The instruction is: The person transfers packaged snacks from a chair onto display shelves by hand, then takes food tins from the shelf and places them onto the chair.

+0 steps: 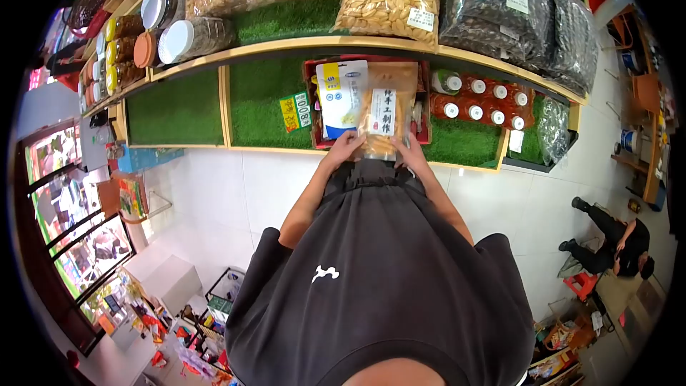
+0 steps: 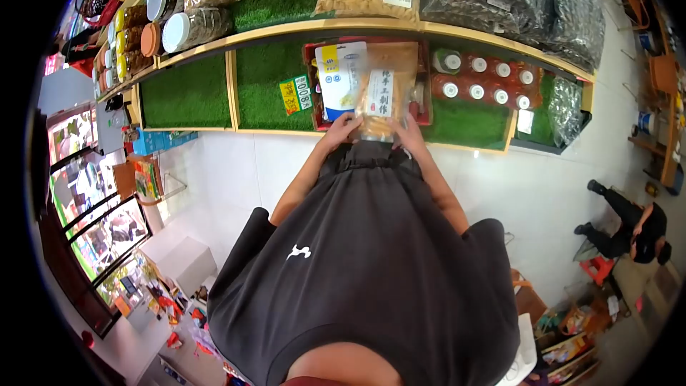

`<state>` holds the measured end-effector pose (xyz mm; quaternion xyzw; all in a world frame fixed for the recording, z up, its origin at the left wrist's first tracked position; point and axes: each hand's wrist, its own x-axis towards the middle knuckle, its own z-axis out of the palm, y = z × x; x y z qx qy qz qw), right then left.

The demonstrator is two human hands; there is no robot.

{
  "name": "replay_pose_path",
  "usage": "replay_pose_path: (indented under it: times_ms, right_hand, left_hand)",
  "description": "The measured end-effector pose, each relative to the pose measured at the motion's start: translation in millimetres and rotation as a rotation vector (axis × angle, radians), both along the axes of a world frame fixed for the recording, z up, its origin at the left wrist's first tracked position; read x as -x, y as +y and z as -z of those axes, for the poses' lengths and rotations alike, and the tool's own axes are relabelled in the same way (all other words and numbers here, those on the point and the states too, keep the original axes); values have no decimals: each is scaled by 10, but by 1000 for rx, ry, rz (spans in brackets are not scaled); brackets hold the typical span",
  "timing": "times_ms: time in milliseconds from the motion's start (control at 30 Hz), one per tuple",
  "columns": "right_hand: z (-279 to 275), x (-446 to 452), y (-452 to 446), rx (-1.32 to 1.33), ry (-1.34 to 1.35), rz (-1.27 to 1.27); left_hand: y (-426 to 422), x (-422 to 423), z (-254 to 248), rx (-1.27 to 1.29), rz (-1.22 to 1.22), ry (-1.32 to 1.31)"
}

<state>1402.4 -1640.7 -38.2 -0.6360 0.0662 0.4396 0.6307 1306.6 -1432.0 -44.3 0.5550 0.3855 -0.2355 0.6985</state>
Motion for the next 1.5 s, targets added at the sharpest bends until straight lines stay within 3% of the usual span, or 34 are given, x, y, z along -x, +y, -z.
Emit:
replay_pose_path:
  times_ms: [100,167,233,300,467,567,600,667,700,767,933,1100,1167,1300,1400,1500]
  right_hand:
    - [49,-135,56,39,-95,-13]
    - [186,-226,89,-29,-77,51]
    - [212,-284,135,-31,-35,114]
    - [326,-297,139,-188,-162,293]
    - [464,-205,-3,-110,-281,242]
    - [463,-177,-230,27,-269,167]
    - [489,-202,-320,22,-230,36]
    - [439,-145,-373,-17,-234,-81]
    - [498,-101,-415,110,-500,-222]
    - [517,15,-471,178,-653,-310]
    - [538,268,-459,54,-296,-129]
    - [590,566,-478,-71,-81,-724]
    - [343,666,-439,6,-12,-926]
    - [470,1012,-475,-114,-22,-919]
    - [103,1108,-247,-171,21,-927]
    - [-224,1311,78,-148,60,-1139]
  left_hand:
    - [-41,-17,-38,10,-131,-122]
    - [-27,-67,267,46,-244,-226]
    - [-1,-175,255,-18,-251,-306]
    - [20,-235,57,-103,-225,-286]
    - [54,110,120,-318,-63,-191]
    - [-42,497,181,-266,75,-274]
    - [-116,577,41,-381,198,-256]
    - [-273,943,418,-273,133,-268]
    - [-324,1097,558,-249,126,-287]
    - [-409,1169,374,-311,130,-245]
    - [-543,1391,61,-375,42,-41]
    - [-555,1783,-19,-467,53,35]
    - [-554,1801,-160,-348,20,-24]
    - [-548,1959,-39,-185,107,-107]
    - [-593,2155,-43,-144,22,-325]
    - [-529,2608,167,-146,-13,-586]
